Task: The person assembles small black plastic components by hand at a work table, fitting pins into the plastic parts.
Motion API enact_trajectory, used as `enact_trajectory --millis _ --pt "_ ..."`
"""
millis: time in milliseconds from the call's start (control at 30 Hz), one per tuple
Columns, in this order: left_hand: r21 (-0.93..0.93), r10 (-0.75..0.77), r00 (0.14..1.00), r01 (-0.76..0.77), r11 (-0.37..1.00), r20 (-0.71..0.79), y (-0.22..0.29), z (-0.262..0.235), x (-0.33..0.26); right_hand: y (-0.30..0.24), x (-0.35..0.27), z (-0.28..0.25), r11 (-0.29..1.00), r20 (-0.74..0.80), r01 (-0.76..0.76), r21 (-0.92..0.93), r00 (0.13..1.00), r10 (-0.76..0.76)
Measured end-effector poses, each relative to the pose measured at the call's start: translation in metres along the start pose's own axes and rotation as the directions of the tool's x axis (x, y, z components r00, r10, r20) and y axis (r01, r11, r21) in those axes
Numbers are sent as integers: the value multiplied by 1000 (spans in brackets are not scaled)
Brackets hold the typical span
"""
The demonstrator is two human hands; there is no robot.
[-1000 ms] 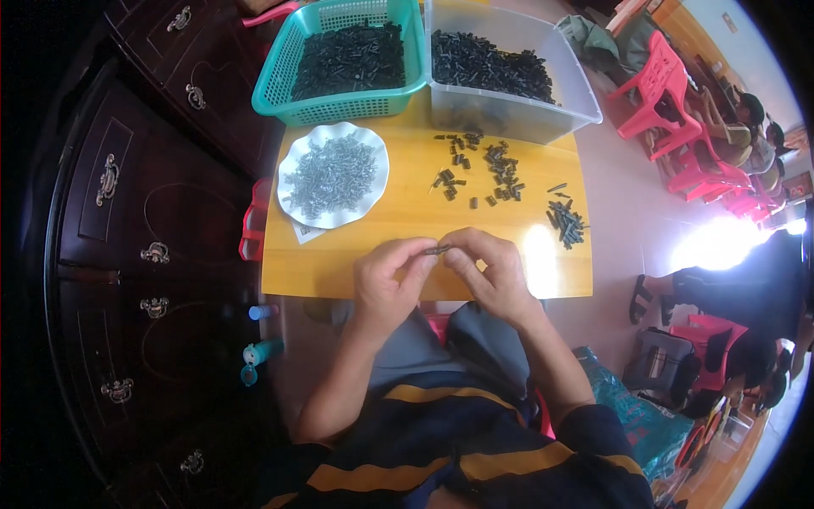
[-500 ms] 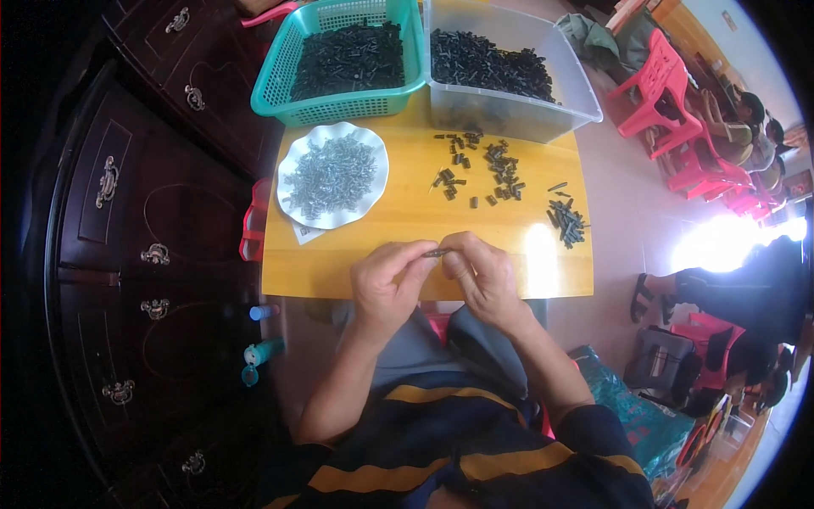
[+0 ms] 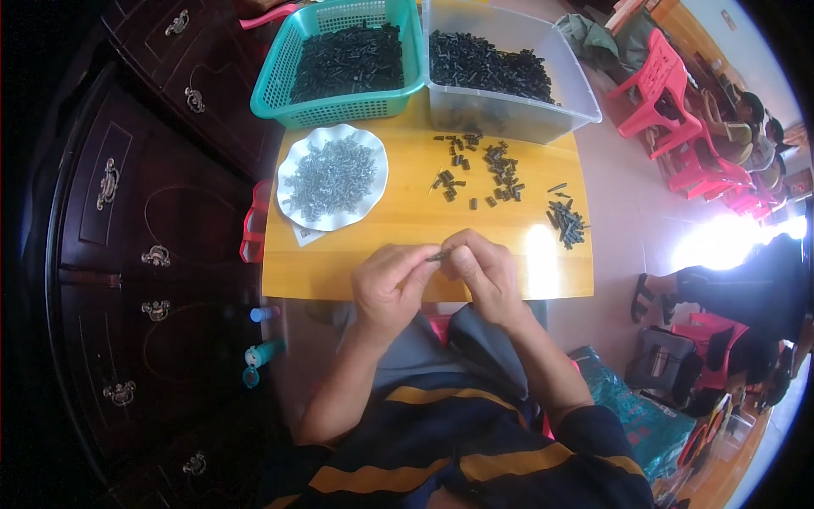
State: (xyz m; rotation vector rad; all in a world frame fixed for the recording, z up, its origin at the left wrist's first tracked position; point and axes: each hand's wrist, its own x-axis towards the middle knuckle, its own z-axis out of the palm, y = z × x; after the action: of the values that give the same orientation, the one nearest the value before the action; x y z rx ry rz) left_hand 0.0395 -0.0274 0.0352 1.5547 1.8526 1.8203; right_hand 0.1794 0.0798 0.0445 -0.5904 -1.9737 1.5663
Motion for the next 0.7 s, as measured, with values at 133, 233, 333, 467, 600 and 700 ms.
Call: enact_trajectory --millis 133,233,333,467,600,700 --pt "2 -5 1000 5 1000 -13 -1 1 -1 3 2 -4 999 78 -42 2 996 42" --pt "7 -13 1000 13 1000 -1 0 1 0 2 2 -4 996 83 -82 30 993 79" --pt "44 4 1000 -5 999 16 0 0 0 5 0 -2 991 82 -112 66 991 107" --pt "93 19 999 -23 995 39 1 -2 0 8 -2 5 994 44 -69 80 997 66" --pt "106 15 999 -20 994 43 1 -1 0 8 -1 4 998 24 14 -56 1000 -12" --pt "90 13 999 -16 996 30 2 -2 -1 4 -1 4 990 18 75 -116 997 -73"
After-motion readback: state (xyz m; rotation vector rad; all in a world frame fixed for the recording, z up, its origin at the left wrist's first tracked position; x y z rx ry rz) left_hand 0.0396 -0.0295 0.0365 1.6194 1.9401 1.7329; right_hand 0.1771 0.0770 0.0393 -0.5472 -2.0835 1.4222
